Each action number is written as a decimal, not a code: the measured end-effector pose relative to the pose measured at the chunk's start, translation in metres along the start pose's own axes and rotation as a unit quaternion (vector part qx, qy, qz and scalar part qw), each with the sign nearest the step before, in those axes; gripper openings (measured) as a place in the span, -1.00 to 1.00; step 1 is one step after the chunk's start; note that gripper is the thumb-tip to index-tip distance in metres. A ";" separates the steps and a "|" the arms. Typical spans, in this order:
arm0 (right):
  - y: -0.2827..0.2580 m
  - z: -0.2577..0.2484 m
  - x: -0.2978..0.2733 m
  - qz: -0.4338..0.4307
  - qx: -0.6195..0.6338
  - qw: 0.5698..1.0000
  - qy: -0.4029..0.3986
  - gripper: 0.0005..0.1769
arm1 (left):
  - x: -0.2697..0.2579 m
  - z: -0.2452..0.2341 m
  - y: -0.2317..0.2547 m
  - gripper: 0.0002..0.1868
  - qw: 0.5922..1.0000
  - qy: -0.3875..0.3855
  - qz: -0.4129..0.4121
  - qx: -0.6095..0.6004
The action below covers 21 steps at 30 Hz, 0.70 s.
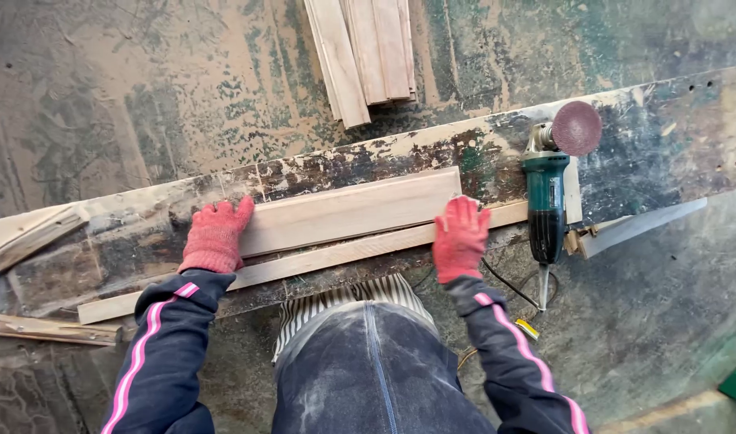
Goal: The person uses an angle grinder and a sanding block to sand the surfaces and edges of wooden planks.
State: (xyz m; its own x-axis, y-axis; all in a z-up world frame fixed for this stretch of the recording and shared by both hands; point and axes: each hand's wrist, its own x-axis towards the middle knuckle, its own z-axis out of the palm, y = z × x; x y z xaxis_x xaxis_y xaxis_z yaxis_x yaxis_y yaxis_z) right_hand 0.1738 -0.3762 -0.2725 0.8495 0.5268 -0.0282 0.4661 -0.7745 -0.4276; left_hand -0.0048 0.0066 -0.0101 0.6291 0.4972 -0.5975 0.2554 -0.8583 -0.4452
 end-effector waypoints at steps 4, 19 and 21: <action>-0.110 0.003 -0.003 -0.187 0.030 0.977 0.100 -0.34 | 0.001 0.002 0.002 0.42 1.000 0.009 -0.001 0.006; -0.092 0.012 0.021 -0.186 -0.038 0.981 0.031 -0.30 | 0.002 0.003 -0.001 0.46 0.999 0.043 0.000 0.001; -0.079 -0.035 0.025 -0.242 -0.016 0.970 0.036 -0.33 | -0.003 -0.006 0.001 0.42 0.999 0.049 0.003 -0.005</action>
State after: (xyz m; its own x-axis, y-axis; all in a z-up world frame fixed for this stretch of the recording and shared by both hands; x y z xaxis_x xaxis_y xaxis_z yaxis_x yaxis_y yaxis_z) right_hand 0.1669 -0.3138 -0.2076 0.5442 0.8064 0.2313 0.8206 -0.4544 -0.3464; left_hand -0.0020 0.0031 -0.0047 0.6995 0.4780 -0.5313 0.2587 -0.8624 -0.4352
